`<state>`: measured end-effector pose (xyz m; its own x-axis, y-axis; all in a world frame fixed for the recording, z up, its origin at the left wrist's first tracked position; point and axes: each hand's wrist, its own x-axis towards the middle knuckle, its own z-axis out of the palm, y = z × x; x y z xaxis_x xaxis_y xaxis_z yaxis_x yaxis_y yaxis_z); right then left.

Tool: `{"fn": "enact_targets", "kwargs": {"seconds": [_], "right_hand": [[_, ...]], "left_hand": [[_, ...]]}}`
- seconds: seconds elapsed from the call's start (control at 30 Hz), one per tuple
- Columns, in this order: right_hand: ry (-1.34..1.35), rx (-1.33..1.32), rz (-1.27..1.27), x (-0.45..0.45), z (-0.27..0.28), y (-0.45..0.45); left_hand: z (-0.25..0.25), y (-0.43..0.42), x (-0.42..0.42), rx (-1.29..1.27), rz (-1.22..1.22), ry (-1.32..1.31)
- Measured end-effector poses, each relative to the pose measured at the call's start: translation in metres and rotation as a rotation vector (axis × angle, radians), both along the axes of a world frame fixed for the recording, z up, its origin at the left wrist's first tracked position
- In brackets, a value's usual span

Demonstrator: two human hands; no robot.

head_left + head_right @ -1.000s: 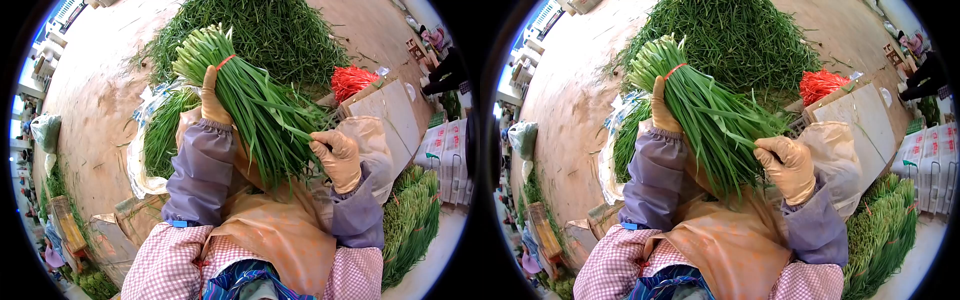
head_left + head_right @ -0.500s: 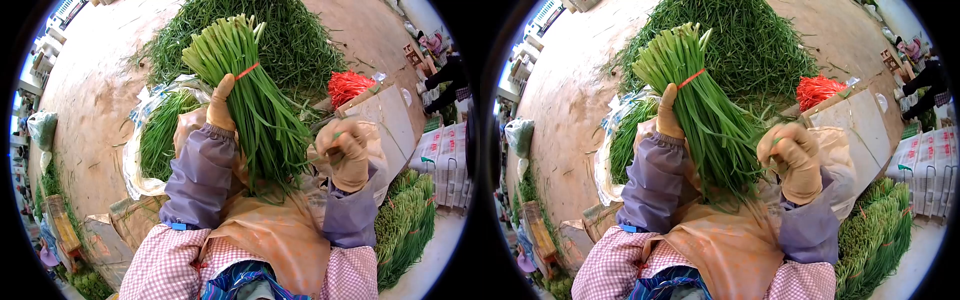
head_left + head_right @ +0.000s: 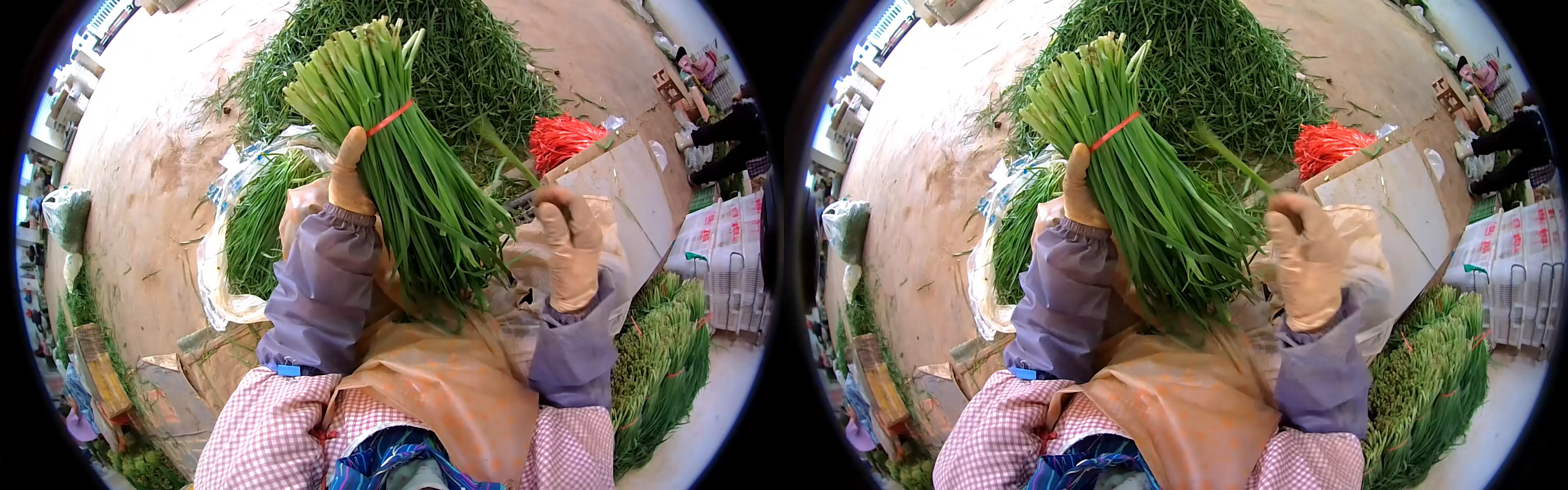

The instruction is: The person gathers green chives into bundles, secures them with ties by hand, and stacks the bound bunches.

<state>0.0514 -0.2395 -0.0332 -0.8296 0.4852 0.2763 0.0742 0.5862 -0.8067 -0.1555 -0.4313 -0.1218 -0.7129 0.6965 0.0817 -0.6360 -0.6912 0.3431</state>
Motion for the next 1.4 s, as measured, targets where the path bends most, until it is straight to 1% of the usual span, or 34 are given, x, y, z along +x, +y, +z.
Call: {"fn": "enact_targets", "kwargs": {"seconds": [0.03,0.13,0.23,0.27,0.3,0.37,0.47,0.57,0.6,0.7,0.73,0.83,0.87,1.0,1.1,1.13,1.23,1.27,1.33,1.37,1.4], "right_hand": [[0.046,0.111,0.025,-0.012,0.009,-0.011],[-0.203,0.375,0.185,-0.041,0.008,-0.022],[-0.225,0.130,0.230,-0.063,-0.004,-0.020],[-0.116,-0.060,0.207,-0.062,-0.007,-0.018],[0.128,-0.186,0.256,-0.062,-0.012,-0.016],[0.180,-0.551,0.155,-0.051,-0.010,-0.005],[0.233,-0.754,0.120,-0.041,-0.023,0.020],[0.060,-0.709,0.030,-0.029,-0.018,0.020],[0.026,-0.657,0.048,-0.025,-0.016,0.018],[-0.176,-0.610,0.227,-0.010,0.004,0.007],[-0.249,-0.547,0.306,-0.008,0.011,0.000],[-0.244,-0.036,0.310,-0.009,-0.003,-0.021],[-0.360,0.042,0.269,-0.011,0.000,-0.025],[-0.124,-0.122,0.213,-0.019,-0.027,-0.037],[-0.091,-0.079,0.231,-0.023,-0.029,-0.033],[-0.068,-0.094,0.294,-0.020,-0.029,-0.033],[-0.235,-0.467,0.410,0.001,-0.014,-0.018],[-0.176,-0.567,0.352,0.002,-0.009,-0.013],[-0.058,-0.766,0.219,0.005,0.001,-0.006],[0.030,-0.688,0.161,0.000,0.005,-0.006],[0.120,-0.610,0.101,-0.010,0.008,-0.009]], "left_hand": [[-0.001,0.000,-0.001,-0.001,-0.024,0.039],[0.002,0.002,0.002,-0.019,-0.046,0.066],[0.003,-0.001,0.002,-0.035,-0.056,0.015],[0.005,-0.001,0.004,-0.089,0.002,0.013],[0.002,-0.002,0.001,-0.055,-0.025,-0.013],[-0.004,-0.003,-0.009,0.013,-0.083,-0.060],[0.002,0.001,-0.009,0.014,-0.036,-0.065],[0.003,0.004,-0.007,-0.001,-0.016,-0.089],[0.004,0.005,-0.005,-0.014,-0.025,-0.105],[0.006,0.005,-0.006,-0.071,-0.037,-0.128],[0.007,0.006,-0.006,-0.089,-0.026,-0.145],[0.009,0.006,-0.007,-0.087,-0.028,-0.183],[0.008,0.006,-0.007,-0.086,-0.018,-0.186],[0.007,0.006,-0.008,-0.016,-0.061,-0.226],[0.010,0.005,-0.004,-0.038,-0.049,-0.188],[0.015,0.005,0.000,-0.072,-0.019,-0.179],[0.011,0.005,0.000,-0.093,0.019,-0.099],[0.011,0.001,0.000,-0.070,-0.012,-0.054],[0.016,0.004,0.012,-0.131,0.075,-0.063],[0.018,0.007,0.017,-0.160,0.111,-0.068],[0.010,0.007,0.015,-0.153,0.084,0.003]]}}
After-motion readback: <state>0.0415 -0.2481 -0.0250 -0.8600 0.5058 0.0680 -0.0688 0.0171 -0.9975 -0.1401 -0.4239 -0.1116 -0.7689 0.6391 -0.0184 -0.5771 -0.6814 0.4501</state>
